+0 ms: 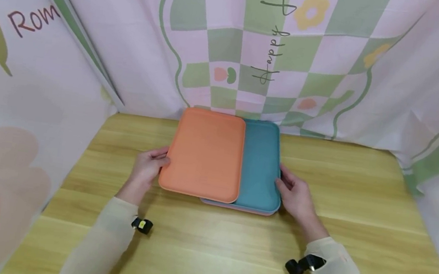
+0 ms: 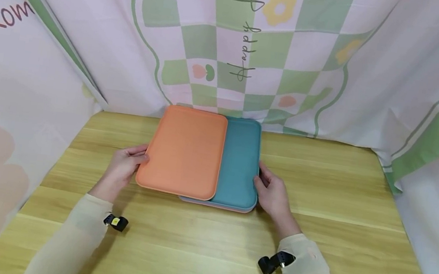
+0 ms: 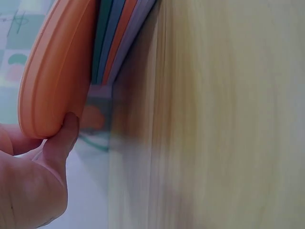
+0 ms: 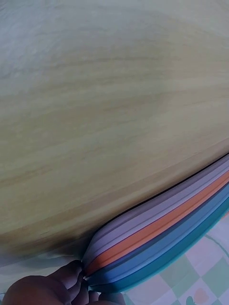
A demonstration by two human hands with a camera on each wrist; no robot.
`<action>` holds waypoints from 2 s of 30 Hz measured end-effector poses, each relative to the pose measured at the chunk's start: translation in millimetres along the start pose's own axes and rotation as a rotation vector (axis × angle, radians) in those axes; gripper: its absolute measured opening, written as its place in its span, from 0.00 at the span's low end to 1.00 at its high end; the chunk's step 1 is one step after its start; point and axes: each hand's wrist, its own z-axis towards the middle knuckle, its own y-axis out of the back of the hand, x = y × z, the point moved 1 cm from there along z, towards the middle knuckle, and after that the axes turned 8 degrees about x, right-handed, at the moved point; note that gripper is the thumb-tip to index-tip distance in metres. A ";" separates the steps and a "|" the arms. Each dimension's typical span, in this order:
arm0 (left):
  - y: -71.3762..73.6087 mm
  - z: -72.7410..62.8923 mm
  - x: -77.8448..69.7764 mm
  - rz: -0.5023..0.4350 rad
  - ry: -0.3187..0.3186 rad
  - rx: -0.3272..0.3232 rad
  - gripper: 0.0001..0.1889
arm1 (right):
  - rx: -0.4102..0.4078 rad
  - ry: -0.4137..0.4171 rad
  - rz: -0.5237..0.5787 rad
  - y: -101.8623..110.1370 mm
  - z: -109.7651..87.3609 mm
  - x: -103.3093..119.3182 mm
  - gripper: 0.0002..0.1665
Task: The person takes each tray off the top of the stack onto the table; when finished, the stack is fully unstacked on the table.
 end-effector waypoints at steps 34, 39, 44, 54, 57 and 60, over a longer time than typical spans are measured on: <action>119.0 -11.7 3.7 0.132 0.067 -0.174 0.28 | -0.024 0.006 -0.009 -0.4 -1.1 -1.1 0.31; 135.8 -8.7 4.9 0.133 0.080 -0.156 0.30 | -0.029 0.009 0.000 0.5 -1.4 0.1 0.31; 152.9 -5.0 8.5 0.096 0.095 -0.161 0.31 | -0.028 0.007 0.002 -0.4 -1.5 -0.3 0.31; 168.5 -0.4 9.0 0.135 0.107 -0.164 0.30 | -0.037 -0.002 -0.002 -1.6 -0.7 -2.7 0.31; 170.2 1.4 7.3 0.207 0.122 -0.188 0.30 | -0.038 -0.003 -0.005 -1.1 -1.1 -2.8 0.31; 171.5 4.4 6.8 0.293 0.134 -0.227 0.28 | -0.040 -0.002 -0.008 -0.9 -1.2 -2.9 0.31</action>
